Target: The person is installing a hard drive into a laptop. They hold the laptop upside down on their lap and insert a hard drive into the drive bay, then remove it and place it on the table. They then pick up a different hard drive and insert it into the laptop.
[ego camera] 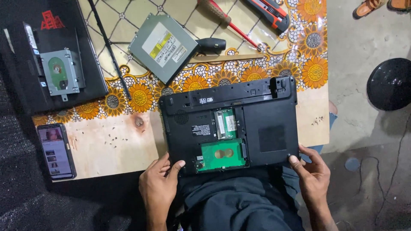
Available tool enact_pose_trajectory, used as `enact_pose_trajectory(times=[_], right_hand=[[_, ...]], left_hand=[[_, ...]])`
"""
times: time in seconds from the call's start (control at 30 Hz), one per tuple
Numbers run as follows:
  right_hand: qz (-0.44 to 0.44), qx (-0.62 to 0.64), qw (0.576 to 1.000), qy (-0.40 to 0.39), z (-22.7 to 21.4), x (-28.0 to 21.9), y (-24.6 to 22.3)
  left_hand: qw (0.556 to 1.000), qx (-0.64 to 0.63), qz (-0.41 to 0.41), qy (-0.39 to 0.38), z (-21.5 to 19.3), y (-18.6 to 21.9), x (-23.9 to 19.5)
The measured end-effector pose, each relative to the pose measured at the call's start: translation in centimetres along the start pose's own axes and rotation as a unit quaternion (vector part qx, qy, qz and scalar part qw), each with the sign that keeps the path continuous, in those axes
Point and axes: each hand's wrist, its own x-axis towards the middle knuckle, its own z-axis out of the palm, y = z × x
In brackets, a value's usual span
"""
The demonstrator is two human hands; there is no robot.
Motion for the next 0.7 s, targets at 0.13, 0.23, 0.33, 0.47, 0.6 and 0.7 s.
enact_pose_trajectory(times=[0.13,0.23,0.33,0.47,0.6,0.7], right_hand=[[0.064,-0.059,0.996,-0.029,-0.5,1.0,-2.0],[0.148,-0.193,0.969,-0.048,1.2,0.7,-6.3],[0.159,-0.343,0.923,-0.064,2.4,0.6,-8.9],[0.077,-0.457,0.878,-0.124,1.6,1.2,-8.1],[-0.012,-0.621,0.770,-0.148,0.5,2.6,-7.5],[-0.067,-0.640,0.765,-0.025,1.2,3.7,-9.2]], left_hand=[[0.999,0.032,-0.033,-0.003,0.0,0.3,0.1],[0.997,0.058,-0.048,-0.013,-0.1,0.7,0.1],[0.995,0.100,-0.019,-0.009,0.1,0.4,0.3],[0.998,0.064,-0.002,-0.016,0.3,-0.9,1.1],[0.990,-0.129,0.053,-0.016,1.0,-3.1,1.6],[0.985,-0.163,0.064,0.004,1.6,-3.6,1.3]])
